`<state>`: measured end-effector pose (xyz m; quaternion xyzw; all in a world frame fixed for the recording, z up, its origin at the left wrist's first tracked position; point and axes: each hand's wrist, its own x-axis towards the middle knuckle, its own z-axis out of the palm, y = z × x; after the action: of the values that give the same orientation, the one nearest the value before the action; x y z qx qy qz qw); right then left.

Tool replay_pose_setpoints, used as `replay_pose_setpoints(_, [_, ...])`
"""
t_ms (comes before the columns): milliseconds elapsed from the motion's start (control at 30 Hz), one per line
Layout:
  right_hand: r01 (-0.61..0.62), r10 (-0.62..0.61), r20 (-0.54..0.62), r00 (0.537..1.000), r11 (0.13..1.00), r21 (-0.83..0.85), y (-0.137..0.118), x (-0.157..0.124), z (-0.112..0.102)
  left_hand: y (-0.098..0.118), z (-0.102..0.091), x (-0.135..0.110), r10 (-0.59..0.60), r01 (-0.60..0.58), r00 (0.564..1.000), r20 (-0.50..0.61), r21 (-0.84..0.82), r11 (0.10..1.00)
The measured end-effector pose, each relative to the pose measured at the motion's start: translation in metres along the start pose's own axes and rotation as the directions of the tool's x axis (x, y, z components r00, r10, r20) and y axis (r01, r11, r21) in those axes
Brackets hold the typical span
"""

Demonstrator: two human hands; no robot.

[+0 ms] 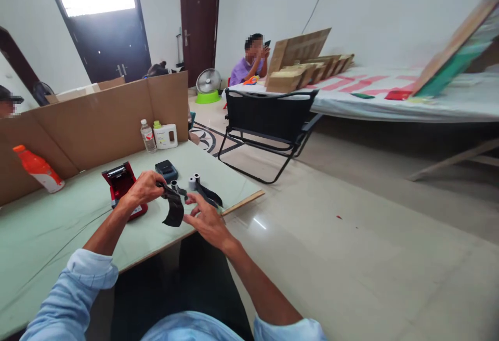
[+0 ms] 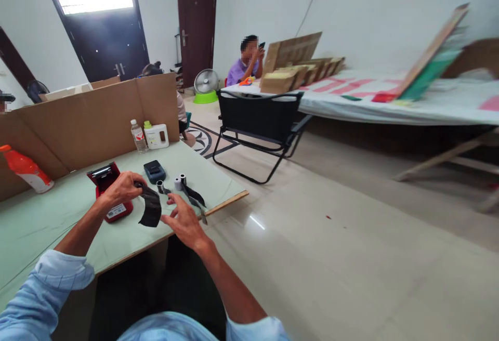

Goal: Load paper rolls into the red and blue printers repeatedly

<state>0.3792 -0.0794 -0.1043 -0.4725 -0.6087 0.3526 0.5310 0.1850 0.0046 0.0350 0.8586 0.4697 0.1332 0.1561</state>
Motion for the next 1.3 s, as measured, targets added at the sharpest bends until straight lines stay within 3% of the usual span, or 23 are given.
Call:
replay_pose_setpoints(167, [0.139,-0.142,0.003,0.99,0.975,0.174,-0.016,-0.004,0.046,-0.018,0.014,-0.043,-0.044,0.052,0.997,0.058,-0.145,0.988])
replay_pose_setpoints(333, [0.121,-0.145,0.11,0.983,0.972,0.199,-0.029,-0.002,0.055,-0.038,0.027,-0.086,-0.045,0.057,0.997,0.056,-0.231,0.971])
replay_pose_setpoints(500, [0.164,-0.197,0.204,0.959,0.972,0.167,-0.04,0.023,0.063,-0.055,0.019,-0.108,0.012,-0.016,1.0,-0.017,-0.315,0.949])
replay_pose_setpoints(600, [0.251,-0.269,0.235,0.934,0.963,0.102,-0.049,0.051,0.07,-0.074,0.006,-0.105,-0.018,-0.029,0.984,-0.176,-0.258,0.966])
replay_pose_setpoints(700, [0.354,-0.353,0.27,0.896,0.934,0.047,-0.058,0.084,0.079,-0.101,-0.003,-0.092,-0.082,0.01,0.932,-0.354,-0.199,0.98])
replay_pose_setpoints(833, [0.423,-0.393,0.34,0.855,0.906,-0.018,-0.063,0.125,0.095,-0.137,0.001,-0.07,-0.143,0.055,0.879,-0.455,-0.202,0.978])
replay_pose_setpoints(933, [0.407,-0.35,0.393,0.85,0.911,-0.069,-0.058,0.144,0.105,-0.155,0.011,-0.059,-0.187,0.11,0.875,-0.446,-0.193,0.975])
replay_pose_setpoints(1067, [0.395,-0.321,0.43,0.844,0.914,-0.092,-0.048,0.155,0.114,-0.167,0.018,-0.052,-0.279,0.244,0.893,-0.353,-0.139,0.96])
replay_pose_setpoints(1300, [0.415,-0.319,0.445,0.837,0.9,-0.135,-0.042,0.161,0.123,-0.172,0.011,-0.045,-0.37,0.361,0.901,-0.225,-0.083,0.929])
